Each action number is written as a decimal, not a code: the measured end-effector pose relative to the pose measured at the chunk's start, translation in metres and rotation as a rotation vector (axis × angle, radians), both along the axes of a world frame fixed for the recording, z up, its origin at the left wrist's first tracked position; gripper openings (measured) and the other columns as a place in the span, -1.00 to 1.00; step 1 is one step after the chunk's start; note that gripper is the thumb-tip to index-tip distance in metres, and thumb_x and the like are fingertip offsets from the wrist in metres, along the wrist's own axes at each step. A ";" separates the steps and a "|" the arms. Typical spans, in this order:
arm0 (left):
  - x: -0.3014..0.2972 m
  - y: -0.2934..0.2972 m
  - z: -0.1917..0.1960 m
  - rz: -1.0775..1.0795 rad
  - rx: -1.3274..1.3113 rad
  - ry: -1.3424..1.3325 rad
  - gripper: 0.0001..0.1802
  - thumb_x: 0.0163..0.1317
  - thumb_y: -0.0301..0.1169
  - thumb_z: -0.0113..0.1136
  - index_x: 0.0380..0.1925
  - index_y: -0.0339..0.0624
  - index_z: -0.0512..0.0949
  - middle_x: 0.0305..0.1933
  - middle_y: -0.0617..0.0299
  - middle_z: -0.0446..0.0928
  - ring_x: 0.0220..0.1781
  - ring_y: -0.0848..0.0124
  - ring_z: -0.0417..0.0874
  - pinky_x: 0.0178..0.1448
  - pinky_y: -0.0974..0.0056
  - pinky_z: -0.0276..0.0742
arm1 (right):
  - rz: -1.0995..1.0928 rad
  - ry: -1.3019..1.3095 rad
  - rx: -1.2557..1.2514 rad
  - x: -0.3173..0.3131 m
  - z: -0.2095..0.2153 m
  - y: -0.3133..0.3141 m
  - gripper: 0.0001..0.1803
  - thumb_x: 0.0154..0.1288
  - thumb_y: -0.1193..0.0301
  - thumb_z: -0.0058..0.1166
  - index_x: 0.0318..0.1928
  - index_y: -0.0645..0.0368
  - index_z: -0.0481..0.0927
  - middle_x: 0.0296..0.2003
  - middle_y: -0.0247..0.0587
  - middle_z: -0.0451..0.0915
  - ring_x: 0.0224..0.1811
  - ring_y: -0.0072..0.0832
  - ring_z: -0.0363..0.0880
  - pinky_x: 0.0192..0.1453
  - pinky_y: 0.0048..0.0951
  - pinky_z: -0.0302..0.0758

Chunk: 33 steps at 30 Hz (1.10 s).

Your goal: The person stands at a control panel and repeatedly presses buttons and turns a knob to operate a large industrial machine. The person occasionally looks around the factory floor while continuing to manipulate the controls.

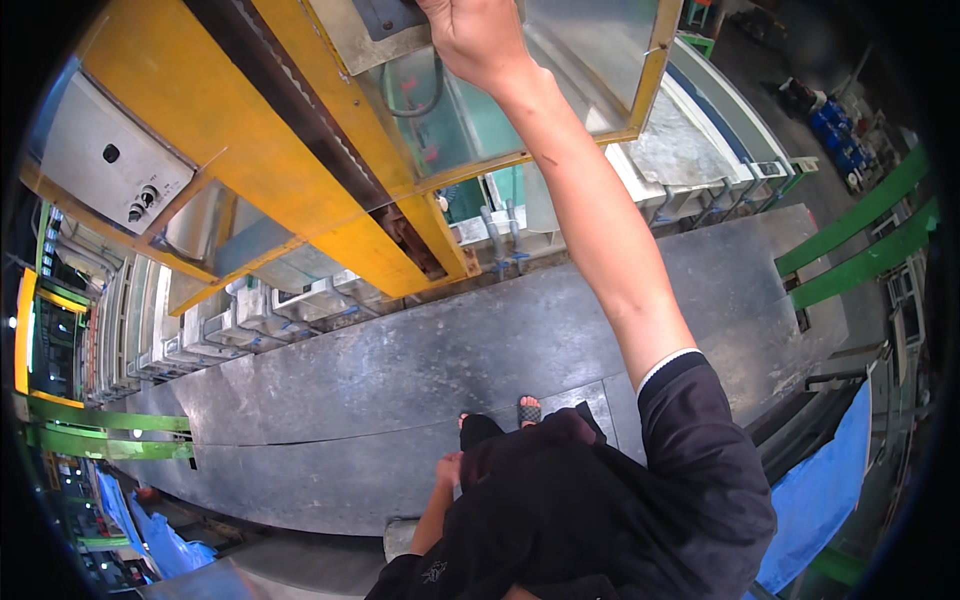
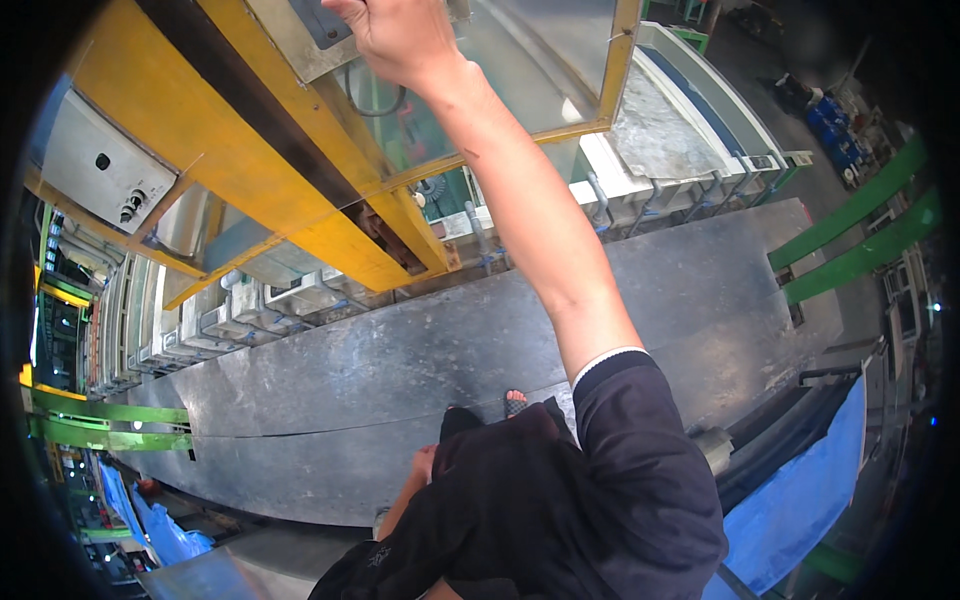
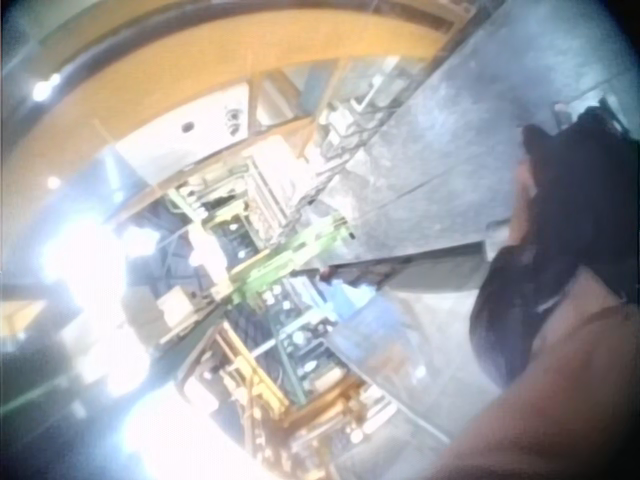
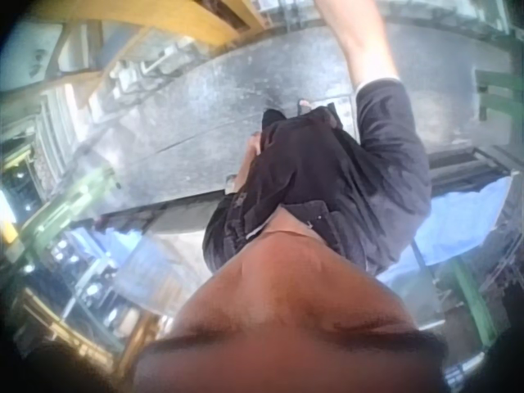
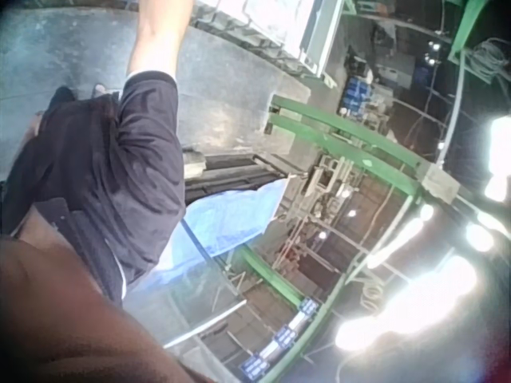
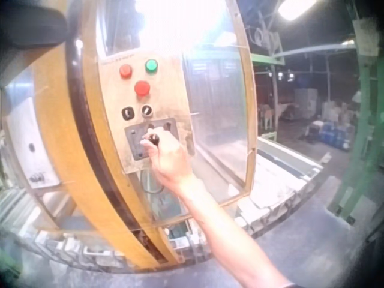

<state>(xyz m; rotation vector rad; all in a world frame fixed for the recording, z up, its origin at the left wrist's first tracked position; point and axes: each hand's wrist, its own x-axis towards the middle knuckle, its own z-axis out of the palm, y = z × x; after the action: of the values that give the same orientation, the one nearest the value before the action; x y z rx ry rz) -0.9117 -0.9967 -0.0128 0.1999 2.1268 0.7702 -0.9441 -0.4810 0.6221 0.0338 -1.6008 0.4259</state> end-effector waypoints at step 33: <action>0.000 0.004 0.004 0.025 -0.066 0.029 -0.54 0.09 -0.07 0.07 -0.25 -0.27 0.55 -0.27 0.02 0.57 -0.18 0.20 0.58 -0.11 0.22 0.43 | -0.191 -0.124 -0.123 0.000 0.037 -0.011 -0.66 0.24 0.18 -0.14 -0.45 0.22 0.42 -0.55 0.02 0.52 -0.41 -0.01 0.49 -0.32 -0.12 0.37</action>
<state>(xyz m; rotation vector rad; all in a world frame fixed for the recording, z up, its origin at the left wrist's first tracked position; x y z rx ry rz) -0.9113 -0.9924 -0.0084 0.1504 2.1827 0.7138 -0.9442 -0.4922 0.6590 -0.2411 -1.6785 0.3821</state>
